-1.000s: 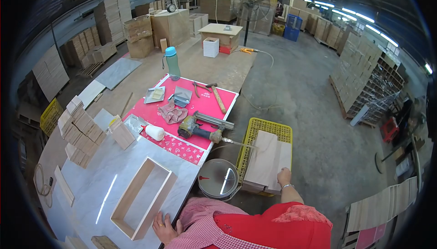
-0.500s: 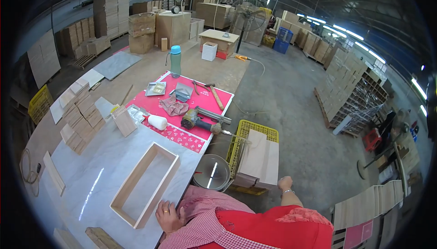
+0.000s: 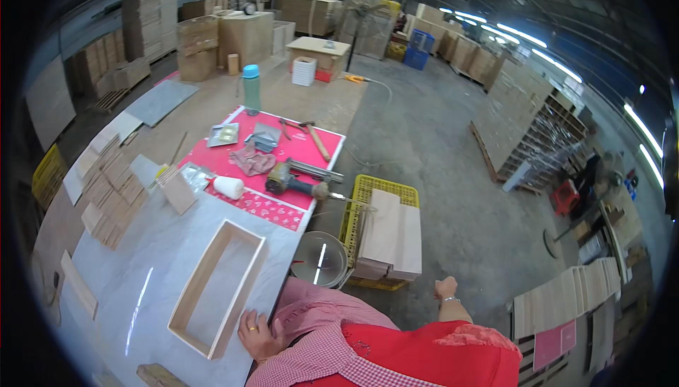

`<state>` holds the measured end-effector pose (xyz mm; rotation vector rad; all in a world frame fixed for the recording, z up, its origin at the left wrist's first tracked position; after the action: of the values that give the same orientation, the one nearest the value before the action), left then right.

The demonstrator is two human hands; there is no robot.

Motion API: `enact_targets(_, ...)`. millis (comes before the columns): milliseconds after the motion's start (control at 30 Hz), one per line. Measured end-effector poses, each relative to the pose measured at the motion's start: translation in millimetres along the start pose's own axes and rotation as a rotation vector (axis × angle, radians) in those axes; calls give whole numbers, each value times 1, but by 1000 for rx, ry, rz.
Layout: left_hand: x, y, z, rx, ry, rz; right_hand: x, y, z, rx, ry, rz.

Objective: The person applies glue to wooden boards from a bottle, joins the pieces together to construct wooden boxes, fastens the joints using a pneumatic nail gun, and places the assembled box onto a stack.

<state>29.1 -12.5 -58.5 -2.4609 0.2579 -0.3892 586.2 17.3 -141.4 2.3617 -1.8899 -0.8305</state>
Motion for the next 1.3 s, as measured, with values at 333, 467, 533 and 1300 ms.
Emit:
enact_targets(333,-4,3,6,-52,-76,39,39,-49,42,188,151,-177)
enact_targets(467,2,-5,-2,-186,-121,15,46,-65,50,189,292,-415)
enact_targets(533,6,-4,-4,-234,-124,7,35,-67,57,179,188,-256)
enact_targets(1300,3,-5,0,-279,-184,-56,-67,-106,133,-262,14,-111)
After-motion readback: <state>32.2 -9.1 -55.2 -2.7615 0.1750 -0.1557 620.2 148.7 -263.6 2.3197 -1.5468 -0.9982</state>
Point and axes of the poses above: each hand's wrist, its own y-axis away from the middle knuckle, its own z-axis out of the palm, x = y × z, the point moved 2 cm from there along -y, towards the middle knuckle, and after that the axes turned 13 degrees about z, right-handed, at the moved point
